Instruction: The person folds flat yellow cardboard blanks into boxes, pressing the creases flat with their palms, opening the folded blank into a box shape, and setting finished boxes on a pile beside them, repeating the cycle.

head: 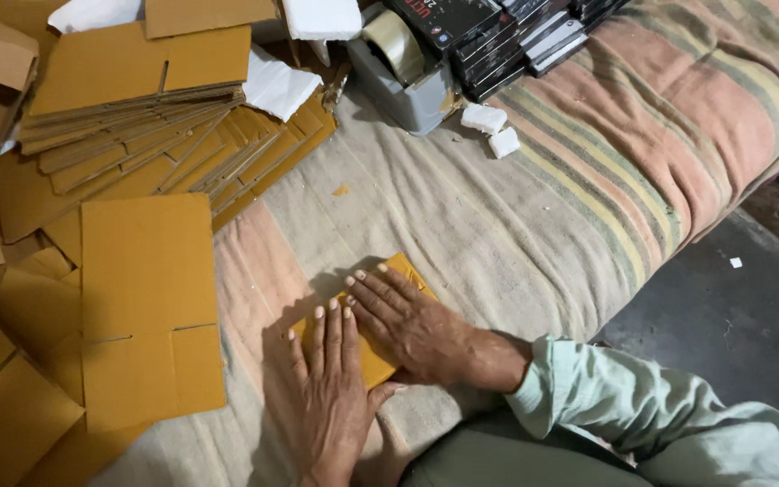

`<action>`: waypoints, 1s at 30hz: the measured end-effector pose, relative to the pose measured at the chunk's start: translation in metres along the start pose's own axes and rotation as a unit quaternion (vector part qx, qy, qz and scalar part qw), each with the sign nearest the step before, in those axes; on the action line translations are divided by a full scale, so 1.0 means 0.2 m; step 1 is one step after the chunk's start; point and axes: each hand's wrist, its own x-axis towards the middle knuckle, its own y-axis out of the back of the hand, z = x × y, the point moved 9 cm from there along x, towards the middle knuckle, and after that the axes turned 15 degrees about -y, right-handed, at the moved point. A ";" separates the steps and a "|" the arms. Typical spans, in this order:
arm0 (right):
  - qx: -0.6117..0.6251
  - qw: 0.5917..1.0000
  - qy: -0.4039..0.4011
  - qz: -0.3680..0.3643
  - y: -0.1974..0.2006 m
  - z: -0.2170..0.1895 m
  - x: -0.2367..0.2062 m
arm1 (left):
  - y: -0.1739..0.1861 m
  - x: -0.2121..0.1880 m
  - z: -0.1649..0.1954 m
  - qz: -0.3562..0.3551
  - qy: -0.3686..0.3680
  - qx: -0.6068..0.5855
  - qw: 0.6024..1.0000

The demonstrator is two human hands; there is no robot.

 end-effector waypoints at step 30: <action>0.049 0.979 -0.199 -0.014 -0.23 0.10 0.21 | 0.05 0.08 -0.20 0.102 0.144 0.131 0.976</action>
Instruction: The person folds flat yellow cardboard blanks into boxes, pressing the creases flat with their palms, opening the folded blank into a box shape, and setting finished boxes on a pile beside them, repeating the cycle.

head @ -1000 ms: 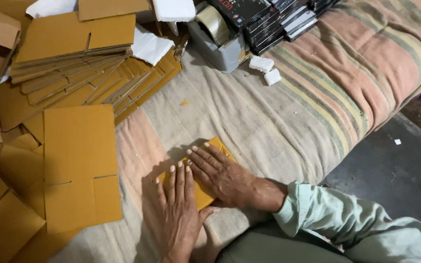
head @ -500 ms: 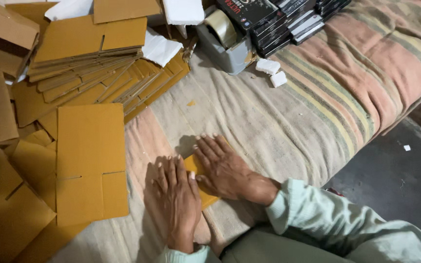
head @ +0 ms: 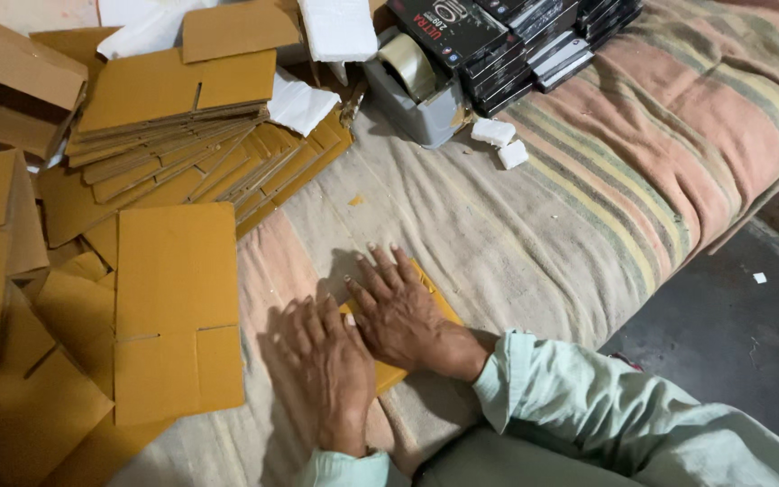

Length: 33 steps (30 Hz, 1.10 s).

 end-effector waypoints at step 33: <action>0.008 0.991 -0.089 0.097 0.06 0.31 -0.07 | -0.09 -0.18 -0.21 0.016 0.102 -0.131 0.986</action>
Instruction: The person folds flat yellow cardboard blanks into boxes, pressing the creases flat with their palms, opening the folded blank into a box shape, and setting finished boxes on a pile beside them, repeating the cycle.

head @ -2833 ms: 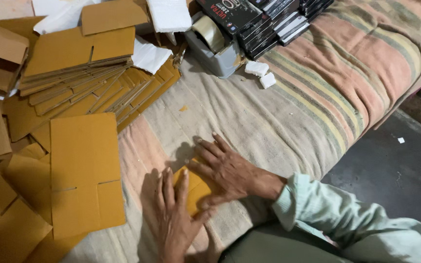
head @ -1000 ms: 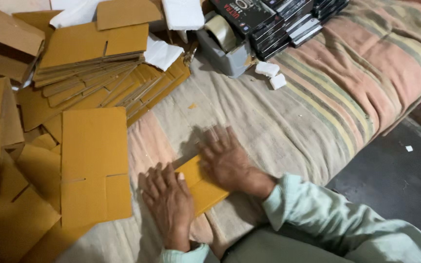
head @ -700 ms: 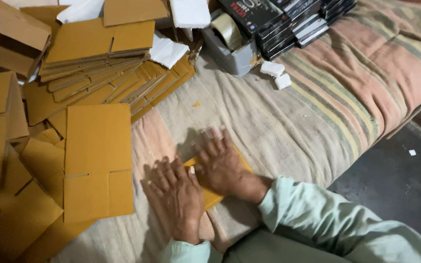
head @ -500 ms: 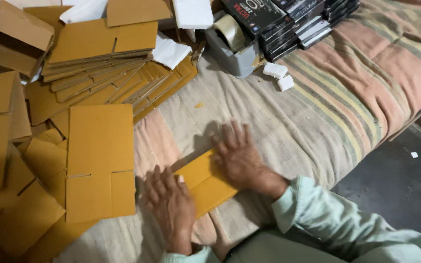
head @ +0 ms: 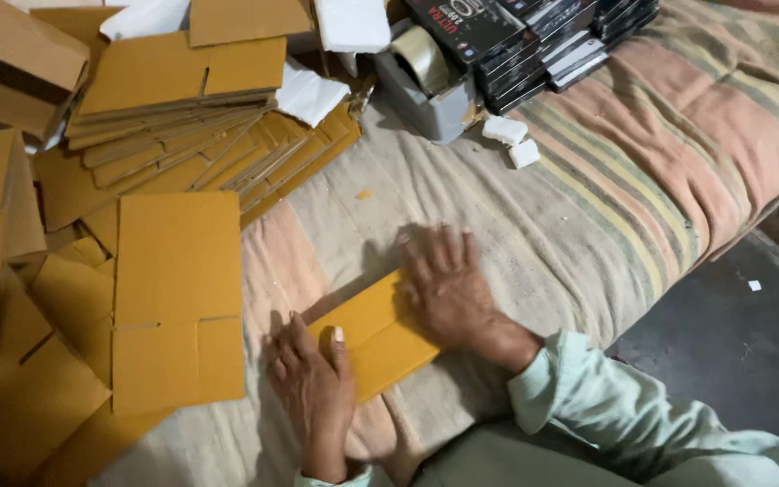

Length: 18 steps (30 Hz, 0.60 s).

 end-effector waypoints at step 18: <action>0.741 0.599 -0.230 -0.198 0.06 -0.02 -0.06 | -0.04 -0.41 -0.45 0.336 0.210 -0.420 0.816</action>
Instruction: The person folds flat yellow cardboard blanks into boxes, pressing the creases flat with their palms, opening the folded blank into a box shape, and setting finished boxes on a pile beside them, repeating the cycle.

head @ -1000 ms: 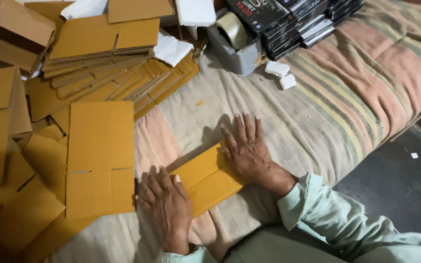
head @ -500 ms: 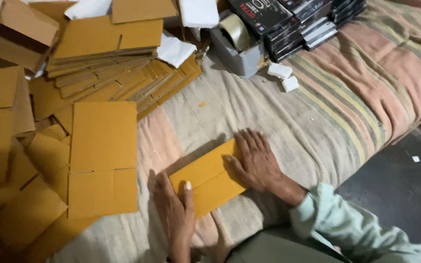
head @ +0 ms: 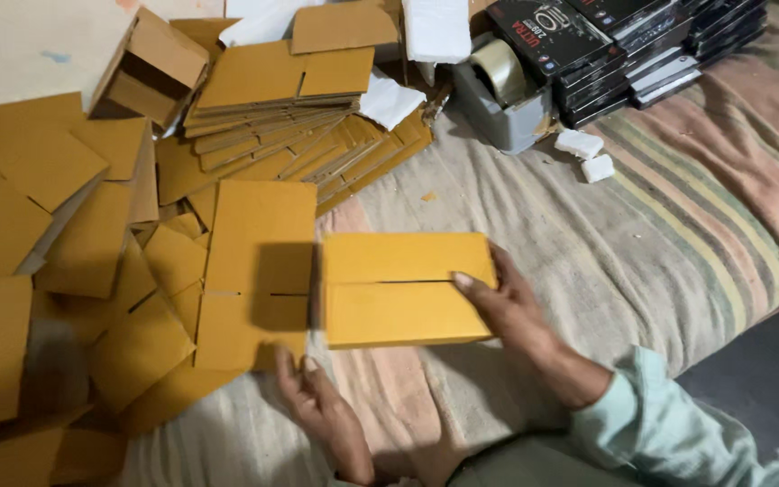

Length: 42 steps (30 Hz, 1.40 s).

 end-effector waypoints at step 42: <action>-0.253 0.953 0.157 -0.063 0.12 -0.17 -0.08 | 0.03 0.06 0.05 -0.085 -0.105 -0.363 0.922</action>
